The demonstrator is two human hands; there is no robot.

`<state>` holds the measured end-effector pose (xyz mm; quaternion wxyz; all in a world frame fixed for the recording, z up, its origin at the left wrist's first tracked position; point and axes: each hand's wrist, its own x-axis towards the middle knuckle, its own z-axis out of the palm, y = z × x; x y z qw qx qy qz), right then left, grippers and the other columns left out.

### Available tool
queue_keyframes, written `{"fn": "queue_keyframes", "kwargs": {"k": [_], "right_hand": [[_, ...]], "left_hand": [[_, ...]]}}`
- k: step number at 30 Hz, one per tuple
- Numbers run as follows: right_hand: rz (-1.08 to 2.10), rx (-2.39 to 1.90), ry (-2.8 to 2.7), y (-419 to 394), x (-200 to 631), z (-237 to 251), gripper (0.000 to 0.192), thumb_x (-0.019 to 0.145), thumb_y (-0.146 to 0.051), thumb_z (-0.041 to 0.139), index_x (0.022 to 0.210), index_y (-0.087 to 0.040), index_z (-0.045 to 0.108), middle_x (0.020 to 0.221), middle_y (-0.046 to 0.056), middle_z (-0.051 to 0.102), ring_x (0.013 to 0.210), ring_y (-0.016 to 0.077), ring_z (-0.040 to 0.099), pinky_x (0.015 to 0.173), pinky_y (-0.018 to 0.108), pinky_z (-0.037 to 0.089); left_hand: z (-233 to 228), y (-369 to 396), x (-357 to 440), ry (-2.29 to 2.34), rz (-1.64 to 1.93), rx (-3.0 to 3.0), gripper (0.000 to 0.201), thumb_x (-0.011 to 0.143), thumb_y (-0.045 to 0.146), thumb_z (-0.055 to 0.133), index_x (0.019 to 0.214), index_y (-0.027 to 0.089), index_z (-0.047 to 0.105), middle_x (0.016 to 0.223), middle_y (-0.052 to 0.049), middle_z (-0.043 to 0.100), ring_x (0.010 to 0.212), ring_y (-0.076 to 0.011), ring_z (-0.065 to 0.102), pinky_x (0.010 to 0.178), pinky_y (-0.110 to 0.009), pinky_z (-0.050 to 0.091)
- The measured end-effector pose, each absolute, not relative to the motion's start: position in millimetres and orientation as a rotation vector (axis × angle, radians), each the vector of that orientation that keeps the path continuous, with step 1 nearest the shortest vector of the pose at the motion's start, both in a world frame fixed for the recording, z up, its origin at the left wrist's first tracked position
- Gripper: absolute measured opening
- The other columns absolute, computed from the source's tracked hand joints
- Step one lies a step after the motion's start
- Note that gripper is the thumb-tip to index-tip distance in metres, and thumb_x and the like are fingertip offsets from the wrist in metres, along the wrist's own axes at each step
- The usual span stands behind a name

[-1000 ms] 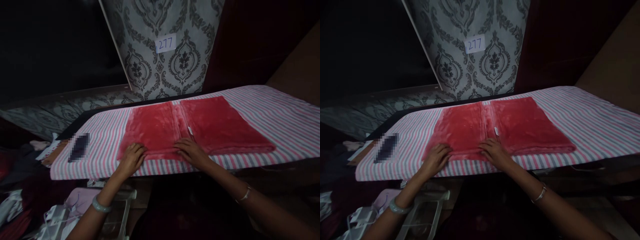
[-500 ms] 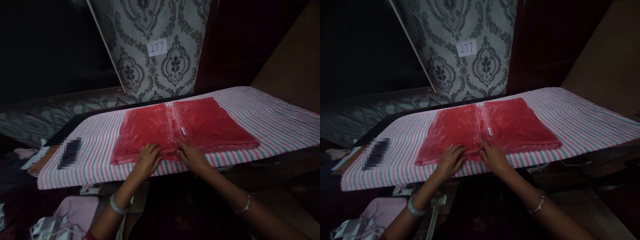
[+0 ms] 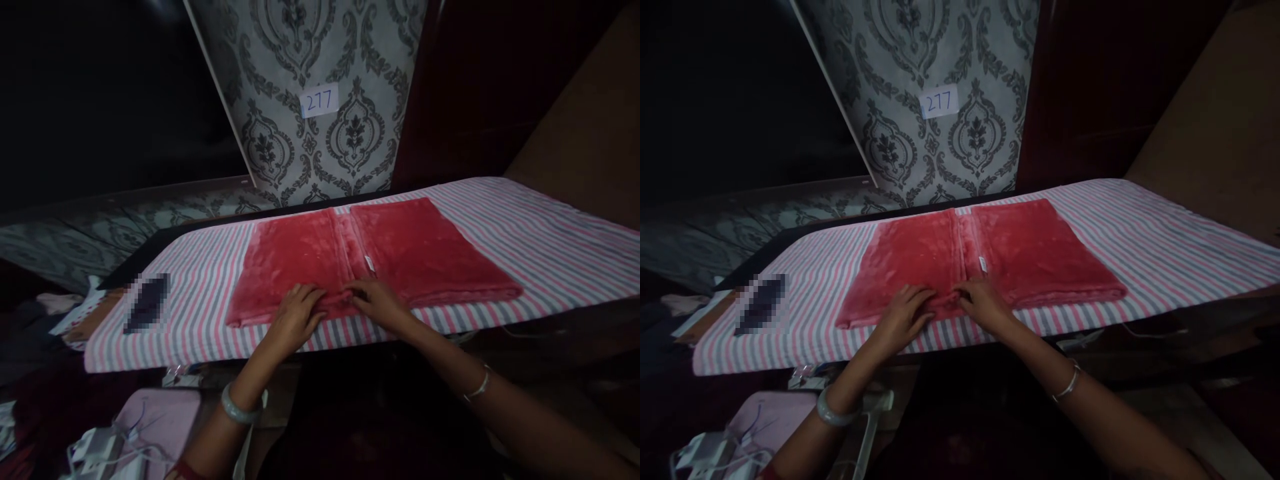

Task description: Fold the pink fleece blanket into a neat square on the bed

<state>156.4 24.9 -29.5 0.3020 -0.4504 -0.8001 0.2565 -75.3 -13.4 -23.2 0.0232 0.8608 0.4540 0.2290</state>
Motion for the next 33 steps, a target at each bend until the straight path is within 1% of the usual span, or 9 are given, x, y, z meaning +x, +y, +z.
{"fn": "queue_keyframes", "kwargs": {"k": [4,9,13,18,20,23,26,29,33], "right_hand": [[0.620,-1.083,-2.086,38.9,152.0,-12.7,0.021,0.086,-0.011,0.057,0.093,-0.020,0.075,0.085,0.003,0.068,0.079,0.0181,0.061,0.074,0.027,0.046],[0.559,-1.034,-2.033,50.0,149.2,-1.2,0.018,0.088,-0.015,0.055,0.087,-0.021,0.072,0.088,0.004,0.063,0.085,0.0191,0.059,0.076,0.028,0.047],[0.597,-0.949,-2.010,52.9,148.4,2.5,0.017,0.090,-0.018,0.050,0.082,-0.021,0.064,0.092,0.005,0.064,0.089,0.0187,0.059,0.080,0.028,0.047],[0.640,-0.917,-2.065,59.4,151.8,-2.7,0.015,0.092,-0.018,0.046,0.086,-0.020,0.060,0.082,0.003,0.065,0.076,0.0179,0.060,0.071,0.027,0.046],[0.551,-0.867,-2.117,60.8,154.7,-9.3,0.018,0.090,-0.013,0.043,0.090,-0.020,0.060,0.089,0.005,0.065,0.083,0.0194,0.061,0.076,0.029,0.047],[0.357,-0.818,-2.237,56.1,160.0,-22.4,0.032,0.085,-0.002,0.039,0.103,-0.019,0.060,0.106,0.009,0.063,0.099,0.0214,0.060,0.086,0.033,0.048],[0.178,-0.864,-2.420,44.0,165.2,-36.0,0.035,0.083,0.001,0.041,0.104,-0.018,0.061,0.111,0.011,0.062,0.102,0.0222,0.058,0.087,0.034,0.048],[0.111,-0.927,-2.537,33.6,169.4,-46.6,0.035,0.083,0.003,0.043,0.102,-0.019,0.063,0.109,0.010,0.063,0.099,0.0213,0.058,0.087,0.034,0.048],[0.099,-0.905,-2.510,31.3,171.5,-54.0,0.046,0.080,0.007,0.040,0.112,-0.018,0.062,0.120,0.010,0.062,0.105,0.0207,0.058,0.089,0.035,0.048]], "left_hand": [[-13.2,-11.5,-90.5,1.486,0.722,2.678,0.041,0.092,0.031,0.062,0.132,0.021,0.059,0.124,-0.013,0.063,0.114,-0.0291,0.058,0.099,-0.049,0.049],[-10.1,-11.8,-116.9,1.607,0.655,2.685,0.047,0.090,0.034,0.065,0.134,0.022,0.057,0.130,-0.013,0.061,0.122,-0.0315,0.056,0.105,-0.052,0.045],[-13.3,-11.3,-133.9,1.751,0.634,2.700,0.037,0.090,0.030,0.063,0.126,0.021,0.061,0.121,-0.012,0.063,0.115,-0.0308,0.059,0.099,-0.049,0.049],[-9.9,-6.9,-149.7,1.916,0.636,2.751,0.014,0.094,0.028,0.055,0.101,0.020,0.065,0.095,-0.009,0.062,0.090,-0.0249,0.061,0.079,-0.038,0.052],[-9.3,-5.7,-152.8,1.945,0.648,2.864,0.016,0.096,0.026,0.050,0.095,0.020,0.065,0.091,-0.009,0.060,0.084,-0.0240,0.059,0.074,-0.037,0.050],[-13.5,-6.2,-154.0,1.919,0.636,3.068,0.025,0.098,0.019,0.041,0.090,0.020,0.065,0.083,-0.008,0.058,0.078,-0.0233,0.055,0.071,-0.036,0.047],[-23.0,-10.3,-154.3,1.777,0.526,3.253,0.029,0.097,0.012,0.040,0.088,0.019,0.066,0.079,-0.007,0.058,0.074,-0.0229,0.053,0.067,-0.035,0.044],[-31.9,-17.3,-158.7,1.626,0.388,3.333,0.029,0.094,0.008,0.042,0.098,0.018,0.069,0.085,-0.008,0.062,0.078,-0.0234,0.055,0.069,-0.035,0.045],[-38.1,-24.4,-172.9,1.745,0.390,3.257,0.037,0.093,0.008,0.044,0.121,0.019,0.066,0.104,-0.012,0.066,0.092,-0.0267,0.058,0.076,-0.040,0.047]]}}
